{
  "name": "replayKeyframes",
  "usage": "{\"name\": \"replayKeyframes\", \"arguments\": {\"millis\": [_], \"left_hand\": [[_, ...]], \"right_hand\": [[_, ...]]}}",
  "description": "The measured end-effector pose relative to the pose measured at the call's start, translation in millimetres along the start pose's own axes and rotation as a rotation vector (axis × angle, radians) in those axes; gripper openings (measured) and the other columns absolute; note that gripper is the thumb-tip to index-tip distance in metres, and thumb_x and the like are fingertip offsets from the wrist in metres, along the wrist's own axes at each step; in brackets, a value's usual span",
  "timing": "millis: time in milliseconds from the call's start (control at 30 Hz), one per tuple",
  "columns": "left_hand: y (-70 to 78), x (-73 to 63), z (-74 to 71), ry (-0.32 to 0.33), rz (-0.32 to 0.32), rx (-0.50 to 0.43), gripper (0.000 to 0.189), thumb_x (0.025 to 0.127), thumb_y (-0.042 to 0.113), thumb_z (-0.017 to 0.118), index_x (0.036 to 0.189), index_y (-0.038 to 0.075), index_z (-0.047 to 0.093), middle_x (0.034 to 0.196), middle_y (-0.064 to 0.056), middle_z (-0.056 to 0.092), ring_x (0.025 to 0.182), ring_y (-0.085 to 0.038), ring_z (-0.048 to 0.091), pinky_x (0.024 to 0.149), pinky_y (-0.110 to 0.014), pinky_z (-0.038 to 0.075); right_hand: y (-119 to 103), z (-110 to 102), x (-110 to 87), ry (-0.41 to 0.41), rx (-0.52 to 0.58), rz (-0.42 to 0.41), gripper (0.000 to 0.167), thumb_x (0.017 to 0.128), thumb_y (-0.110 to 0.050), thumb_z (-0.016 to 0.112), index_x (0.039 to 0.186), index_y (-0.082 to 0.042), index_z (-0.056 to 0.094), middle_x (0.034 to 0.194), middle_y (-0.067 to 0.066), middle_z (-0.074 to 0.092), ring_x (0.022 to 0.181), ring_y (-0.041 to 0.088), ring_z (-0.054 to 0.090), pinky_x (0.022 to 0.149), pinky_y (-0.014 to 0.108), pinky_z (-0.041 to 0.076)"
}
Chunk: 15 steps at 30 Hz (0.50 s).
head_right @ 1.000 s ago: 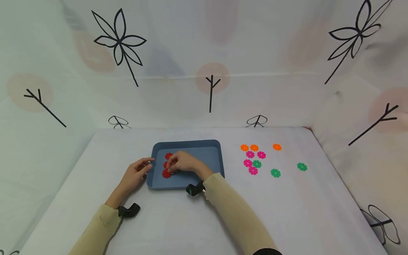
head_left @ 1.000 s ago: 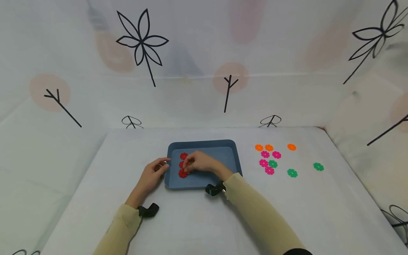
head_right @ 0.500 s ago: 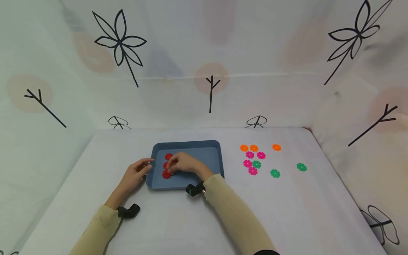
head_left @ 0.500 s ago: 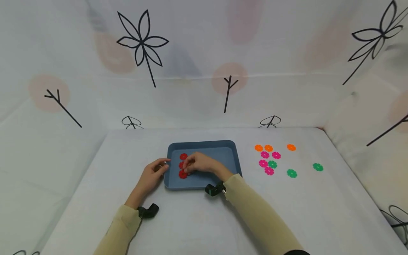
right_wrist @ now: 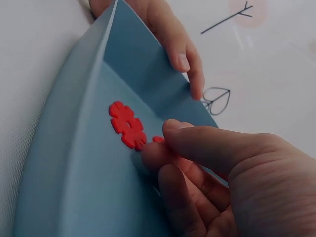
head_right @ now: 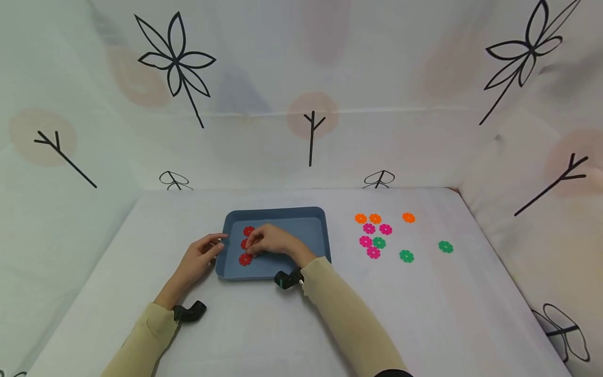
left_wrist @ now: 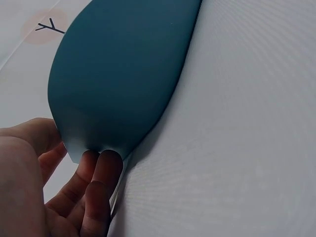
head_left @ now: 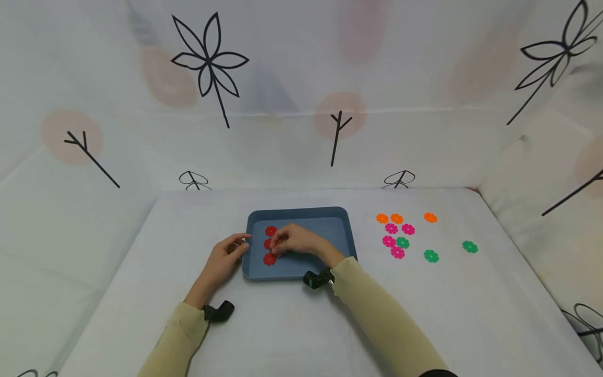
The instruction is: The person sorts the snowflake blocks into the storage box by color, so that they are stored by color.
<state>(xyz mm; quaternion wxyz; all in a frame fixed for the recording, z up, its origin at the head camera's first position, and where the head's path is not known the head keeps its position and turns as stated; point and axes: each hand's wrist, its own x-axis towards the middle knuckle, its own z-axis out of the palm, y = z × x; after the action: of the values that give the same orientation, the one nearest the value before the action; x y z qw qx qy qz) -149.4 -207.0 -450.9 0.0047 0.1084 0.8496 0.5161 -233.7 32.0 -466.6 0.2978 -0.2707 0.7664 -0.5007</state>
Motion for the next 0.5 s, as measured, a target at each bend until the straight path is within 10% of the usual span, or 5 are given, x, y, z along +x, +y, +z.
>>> {"name": "replayKeyframes", "arguments": {"millis": [500], "left_hand": [[-2.1, -0.4, -0.6, 0.002, 0.021, -0.002, 0.032, 0.101, 0.011, 0.060, 0.129, -0.004, 0.062, 0.101, -0.015, 0.061, 0.079, -0.025, 0.060, 0.069, -0.030, 0.052]], "right_hand": [[-4, -12, -2.1, -0.066, 0.054, -0.027, 0.016, 0.094, -0.006, 0.068, 0.108, -0.001, 0.074, 0.101, 0.005, 0.071, 0.087, 0.017, 0.066, 0.080, 0.031, 0.054]]}}
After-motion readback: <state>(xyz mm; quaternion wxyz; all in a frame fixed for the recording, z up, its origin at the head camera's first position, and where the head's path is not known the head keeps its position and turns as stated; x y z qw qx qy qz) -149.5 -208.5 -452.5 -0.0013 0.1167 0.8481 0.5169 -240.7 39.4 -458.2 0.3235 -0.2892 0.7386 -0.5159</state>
